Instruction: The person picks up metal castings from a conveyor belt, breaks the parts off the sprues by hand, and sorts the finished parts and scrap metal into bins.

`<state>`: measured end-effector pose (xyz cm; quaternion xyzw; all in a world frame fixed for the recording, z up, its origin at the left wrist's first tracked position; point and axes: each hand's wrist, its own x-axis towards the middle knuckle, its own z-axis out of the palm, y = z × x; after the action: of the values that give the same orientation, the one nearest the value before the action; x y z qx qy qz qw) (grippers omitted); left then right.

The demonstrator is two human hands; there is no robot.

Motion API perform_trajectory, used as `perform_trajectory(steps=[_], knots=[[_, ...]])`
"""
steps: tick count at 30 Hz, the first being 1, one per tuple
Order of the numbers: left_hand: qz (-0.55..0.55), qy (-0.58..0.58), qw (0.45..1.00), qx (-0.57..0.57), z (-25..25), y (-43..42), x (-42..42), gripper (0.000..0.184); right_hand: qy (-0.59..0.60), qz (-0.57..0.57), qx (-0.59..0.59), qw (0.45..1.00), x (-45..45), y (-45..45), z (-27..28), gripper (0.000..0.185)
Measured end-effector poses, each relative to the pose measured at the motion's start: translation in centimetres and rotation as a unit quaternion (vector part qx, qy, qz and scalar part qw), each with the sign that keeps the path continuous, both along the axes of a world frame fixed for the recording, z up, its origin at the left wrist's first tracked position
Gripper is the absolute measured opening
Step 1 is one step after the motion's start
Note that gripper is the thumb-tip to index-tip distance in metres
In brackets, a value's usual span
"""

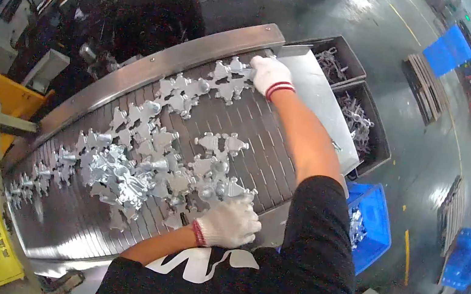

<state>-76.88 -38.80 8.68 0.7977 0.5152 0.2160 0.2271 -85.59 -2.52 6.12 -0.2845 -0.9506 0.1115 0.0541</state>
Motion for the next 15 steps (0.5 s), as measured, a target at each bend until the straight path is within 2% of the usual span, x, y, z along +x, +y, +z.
perform_trajectory(steps=[1, 2, 3, 4, 6, 7, 8, 9, 10, 11, 12, 13, 14, 15], knots=[[0.009, -0.007, 1.000, 0.001, -0.1, 0.0, -0.2, 0.019, 0.001, -0.004, 0.013, 1.000, 0.8, 0.2, 0.0, 0.032], [0.013, -0.071, 0.997, 0.010, -0.2, -0.1, -0.6, 0.019, 0.003, -0.011, 0.026, 1.000, 1.8, 0.3, 0.1, 0.033], [0.017, -0.135, 0.991, 0.022, -0.2, -0.1, -0.9, 0.018, -0.029, -0.055, 0.072, 0.995, 2.4, 0.9, 0.5, 0.037], [0.020, -0.147, 0.989, 0.000, 0.1, 0.1, -1.0, 0.020, -0.018, -0.102, 0.058, 0.993, 3.9, 1.0, 1.7, 0.038], [0.099, -0.202, 0.973, -0.047, 1.2, 0.4, -1.6, 0.027, -0.017, -0.171, 0.060, 0.983, 7.4, 0.9, 3.8, 0.043], [0.140, -0.238, 0.953, -0.125, 1.9, 0.4, -1.9, 0.046, -0.026, -0.170, 0.065, 0.983, 9.0, 2.1, 3.0, 0.044], [0.228, -0.318, 0.913, -0.113, 1.0, 0.3, -1.2, 0.053, -0.059, -0.168, 0.058, 0.982, 10.5, 0.1, 5.4, 0.042], [0.310, -0.394, 0.859, -0.100, -0.2, 0.4, -0.4, 0.060, -0.059, -0.119, 0.073, 0.988, 12.4, -1.5, 6.5, 0.039], [0.319, -0.516, 0.784, -0.132, -0.3, 1.2, -0.6, 0.072, -0.050, -0.091, 0.094, 0.990, 13.7, -4.2, 8.1, 0.039], [0.328, -0.577, 0.738, -0.124, -0.1, 2.2, -0.8, 0.069, 0.018, -0.060, 0.074, 0.995, 15.0, -8.3, 10.7, 0.040], [0.335, -0.634, 0.687, -0.117, 0.4, 3.1, -1.0, 0.067, 0.016, -0.052, 0.029, 0.998, 15.9, -11.7, 12.3, 0.039], [0.296, -0.676, 0.656, -0.158, 1.5, 3.8, -1.6, 0.051, 0.079, -0.033, 0.001, 0.996, 16.9, -15.1, 13.0, 0.031], [0.247, -0.526, 0.808, -0.099, 1.9, 3.7, -2.7, 0.042, 0.103, -0.008, -0.042, 0.994, 17.7, -18.2, 13.6, 0.025], [0.185, -0.348, 0.918, -0.036, 2.0, 3.0, -3.3, 0.034, 0.120, -0.001, -0.037, 0.992, 18.3, -21.3, 13.2, 0.022]])
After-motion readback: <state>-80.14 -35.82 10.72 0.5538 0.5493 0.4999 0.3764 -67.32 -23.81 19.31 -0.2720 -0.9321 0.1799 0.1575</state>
